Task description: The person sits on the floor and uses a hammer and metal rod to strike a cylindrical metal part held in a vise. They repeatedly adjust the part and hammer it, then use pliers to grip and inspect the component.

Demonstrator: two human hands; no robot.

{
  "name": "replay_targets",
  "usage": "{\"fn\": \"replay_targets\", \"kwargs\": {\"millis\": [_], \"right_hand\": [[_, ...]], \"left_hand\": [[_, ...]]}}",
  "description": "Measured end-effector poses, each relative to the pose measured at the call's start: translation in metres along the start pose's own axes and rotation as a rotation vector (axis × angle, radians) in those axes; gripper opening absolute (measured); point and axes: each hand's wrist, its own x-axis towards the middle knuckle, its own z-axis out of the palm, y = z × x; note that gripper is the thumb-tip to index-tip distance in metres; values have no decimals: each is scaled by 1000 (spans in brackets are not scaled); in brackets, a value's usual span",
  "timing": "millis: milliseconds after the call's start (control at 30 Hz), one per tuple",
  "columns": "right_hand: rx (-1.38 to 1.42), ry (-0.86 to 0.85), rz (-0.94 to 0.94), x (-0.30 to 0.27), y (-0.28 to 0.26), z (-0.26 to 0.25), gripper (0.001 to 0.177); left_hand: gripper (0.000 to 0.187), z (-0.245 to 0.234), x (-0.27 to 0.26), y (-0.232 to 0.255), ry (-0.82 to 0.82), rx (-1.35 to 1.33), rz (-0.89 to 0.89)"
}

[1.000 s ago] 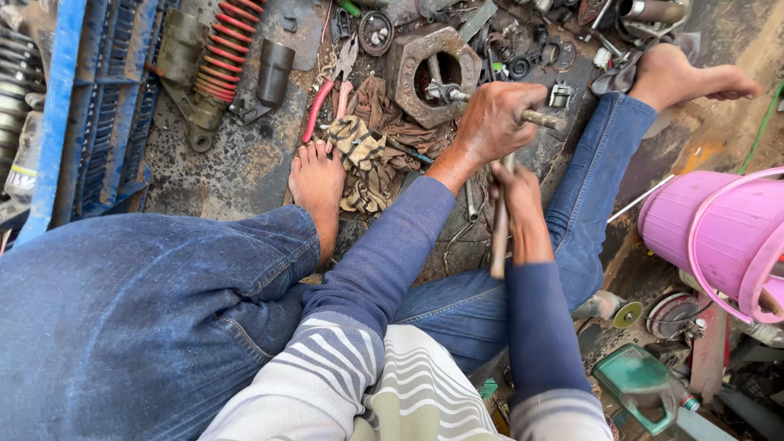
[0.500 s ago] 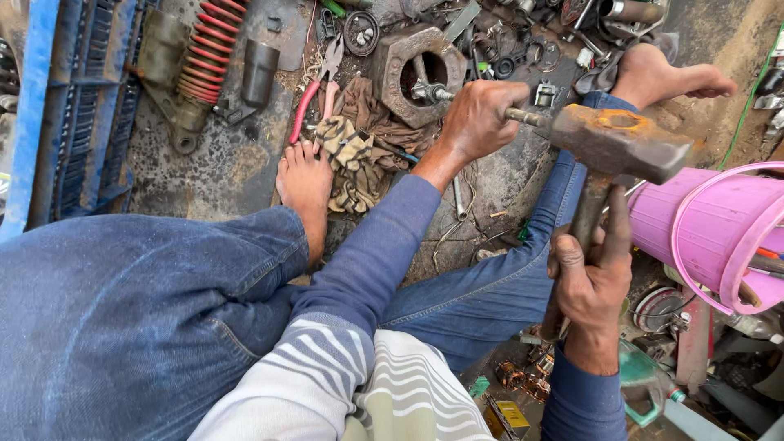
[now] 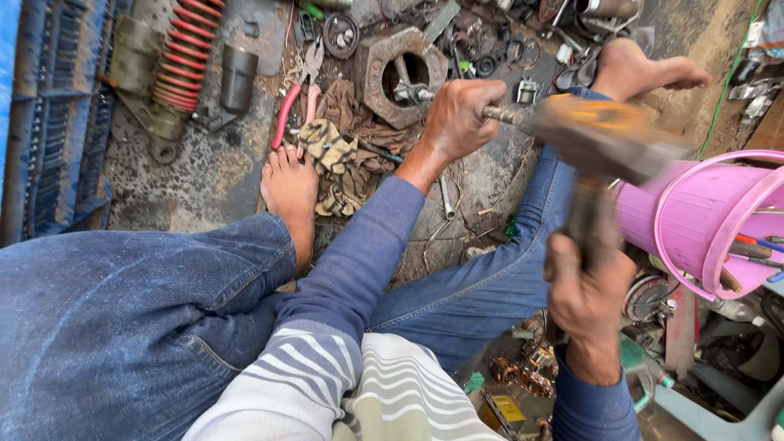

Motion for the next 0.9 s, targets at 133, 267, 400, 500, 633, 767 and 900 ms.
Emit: {"fn": "replay_targets", "kwargs": {"millis": [133, 267, 400, 500, 633, 767, 900], "right_hand": [[-114, -40, 101, 0, 6, 1, 63], [8, 11, 137, -7, 10, -4, 61], [483, 282, 79, -29, 0, -21, 54], [143, 246, -88, -24, -5, -11, 49], [-287, 25, -5, 5, 13, 18, 56], [-162, 142, 187, -18, 7, 0, 57], [535, 323, 71, -19, -1, -17, 27]], "left_hand": [[20, -2, -6, 2, 37, -9, 49], [19, 3, 3, 1, -32, 24, -3], [22, 10, -6, -7, -33, 26, -10], [19, 10, -7, -10, -21, 27, -33], [13, 7, -2, -4, 30, -32, 71], [14, 11, -8, 3, -25, -9, -13], [19, 6, -10, -7, -15, -21, 0]]}}
